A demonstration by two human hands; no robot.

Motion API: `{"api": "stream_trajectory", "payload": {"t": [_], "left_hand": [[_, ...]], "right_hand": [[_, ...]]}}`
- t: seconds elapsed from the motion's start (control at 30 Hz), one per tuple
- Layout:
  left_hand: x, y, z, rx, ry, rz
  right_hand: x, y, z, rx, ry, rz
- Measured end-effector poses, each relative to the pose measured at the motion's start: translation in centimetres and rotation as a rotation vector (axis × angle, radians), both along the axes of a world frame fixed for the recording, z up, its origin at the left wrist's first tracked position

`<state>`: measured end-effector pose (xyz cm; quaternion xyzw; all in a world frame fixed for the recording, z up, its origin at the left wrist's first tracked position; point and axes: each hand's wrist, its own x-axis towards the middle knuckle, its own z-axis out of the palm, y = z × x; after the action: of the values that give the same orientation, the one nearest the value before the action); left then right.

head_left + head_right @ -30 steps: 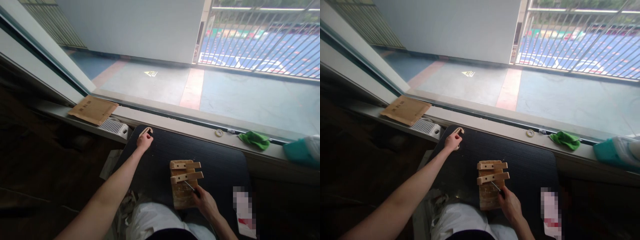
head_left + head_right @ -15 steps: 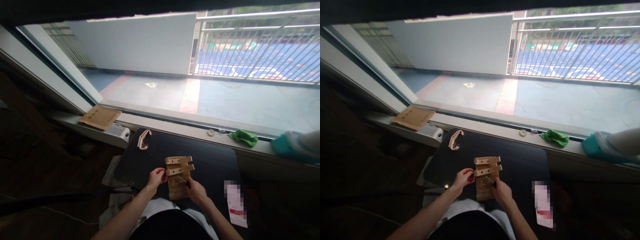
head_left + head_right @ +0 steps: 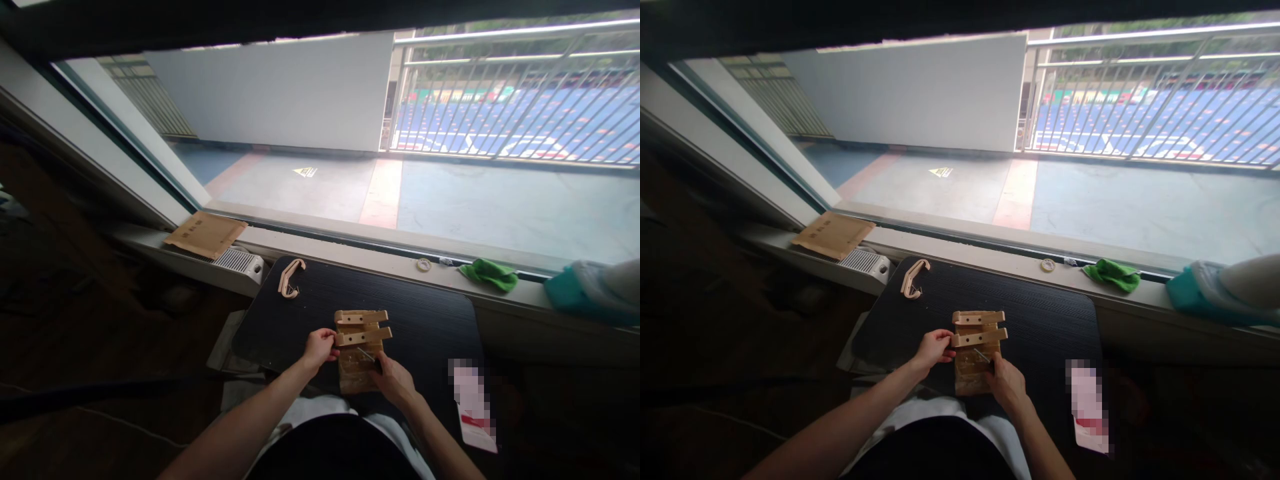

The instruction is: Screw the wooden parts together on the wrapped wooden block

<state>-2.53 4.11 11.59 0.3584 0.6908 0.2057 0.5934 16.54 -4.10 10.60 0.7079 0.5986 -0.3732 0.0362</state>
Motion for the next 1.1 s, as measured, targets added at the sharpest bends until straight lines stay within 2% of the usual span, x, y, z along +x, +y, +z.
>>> {"api": "stream_trajectory", "payload": {"t": [0.07, 0.17, 0.23, 0.37, 0.5, 0.6, 0.73, 0.8, 0.9, 1.0, 1.1], "left_hand": [[-0.8, 1.0, -0.2, 0.088, 0.069, -0.022], [-1.2, 3.2, -0.3, 0.496, 0.269, -0.146], [-0.8, 4.5, -0.4, 0.612, 0.209, -0.203], [0.4, 5.8, -1.4, 0.537, 0.01, -0.261], [0.4, 5.7, -2.3, 0.516, 0.039, -0.286], [0.2, 5.7, -2.4, 0.5, 0.066, -0.303], [0.2, 5.6, -1.6, 0.426, -0.041, -0.213], [0.1, 5.2, -0.9, 0.363, -0.094, -0.095], [-0.8, 3.6, 0.3, 0.238, -0.022, 0.094], [-1.6, 1.4, 1.3, 0.063, -0.017, 0.065], [-1.4, -0.2, 1.9, 0.005, -0.117, 0.056]], "right_hand": [[-0.1, 0.1, 0.6, 0.023, -0.023, 0.03], [-0.7, 0.8, 1.9, 0.022, -0.123, 0.107], [-1.6, 1.5, 2.7, 0.045, -0.179, 0.186], [-3.8, 2.5, 3.1, 0.118, -0.217, 0.304], [-5.2, 2.8, 2.3, 0.069, -0.254, 0.286], [-5.5, 3.0, 2.1, 0.036, -0.257, 0.253], [-5.6, 3.4, 2.4, -0.005, -0.262, 0.243], [-5.6, 3.5, 2.5, -0.016, -0.263, 0.249], [-5.6, 3.5, 2.5, -0.009, -0.26, 0.261], [-5.6, 3.4, 2.6, -0.001, -0.253, 0.258], [-5.6, 3.3, 2.8, 0.006, -0.257, 0.244]]}}
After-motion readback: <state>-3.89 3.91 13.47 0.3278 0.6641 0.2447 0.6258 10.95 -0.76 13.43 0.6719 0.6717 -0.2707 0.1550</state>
